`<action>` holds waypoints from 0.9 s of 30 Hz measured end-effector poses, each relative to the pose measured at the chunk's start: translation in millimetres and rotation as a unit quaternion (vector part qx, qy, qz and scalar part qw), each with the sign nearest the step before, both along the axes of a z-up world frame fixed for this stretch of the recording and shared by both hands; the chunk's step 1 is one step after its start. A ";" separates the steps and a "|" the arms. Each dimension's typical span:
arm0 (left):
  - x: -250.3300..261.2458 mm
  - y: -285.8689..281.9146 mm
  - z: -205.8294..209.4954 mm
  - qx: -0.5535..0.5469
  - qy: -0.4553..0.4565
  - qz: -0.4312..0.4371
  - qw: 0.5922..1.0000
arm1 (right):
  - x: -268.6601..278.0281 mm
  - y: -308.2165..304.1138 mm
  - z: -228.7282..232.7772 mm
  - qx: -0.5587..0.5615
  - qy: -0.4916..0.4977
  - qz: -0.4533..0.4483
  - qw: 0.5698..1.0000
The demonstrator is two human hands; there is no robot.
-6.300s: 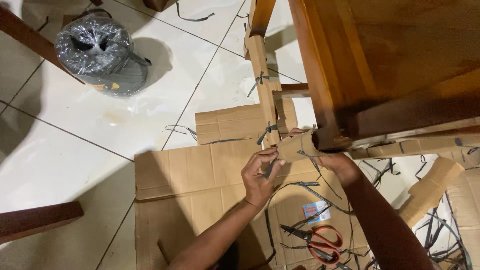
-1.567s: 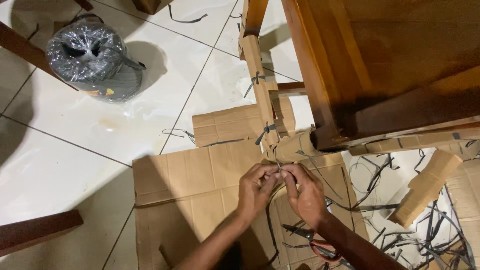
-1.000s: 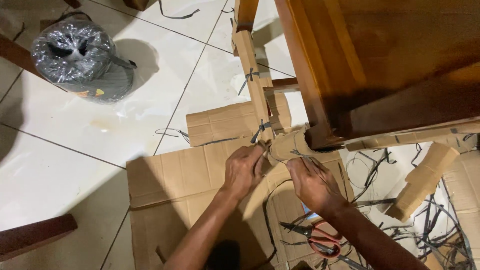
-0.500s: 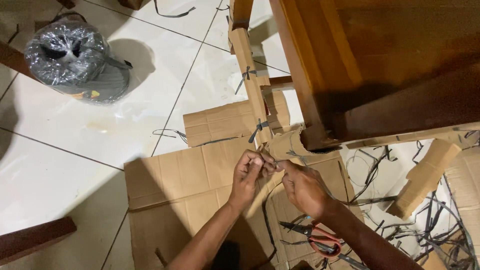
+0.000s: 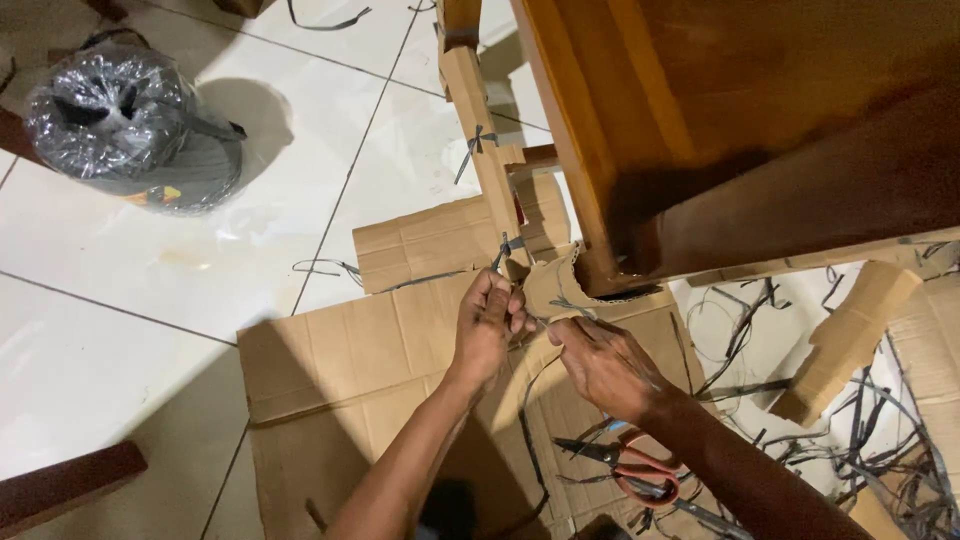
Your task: Wrapping wooden chair legs with cardboard and securing them with plastic ties.
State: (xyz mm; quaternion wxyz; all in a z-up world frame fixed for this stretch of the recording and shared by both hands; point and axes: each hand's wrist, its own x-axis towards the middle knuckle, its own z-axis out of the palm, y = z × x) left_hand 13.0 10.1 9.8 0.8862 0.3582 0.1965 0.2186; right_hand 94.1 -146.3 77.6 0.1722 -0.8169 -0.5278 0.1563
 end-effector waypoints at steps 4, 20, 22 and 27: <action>-1.9 0.0 -0.4 0.048 0.000 0.010 0.999 | 0.3 -7.1 2.2 0.041 0.122 -0.068 0.989; -34.5 -28.3 10.8 0.296 -0.002 0.147 0.944 | -27.1 9.7 30.3 0.184 0.163 -0.188 0.951; -35.1 -28.9 12.2 0.306 0.002 0.152 0.940 | -32.9 13.8 23.3 0.206 0.159 -0.185 0.948; -31.4 -24.3 4.5 0.334 0.021 0.177 0.925 | -32.0 13.3 -2.3 0.258 0.150 -0.176 0.938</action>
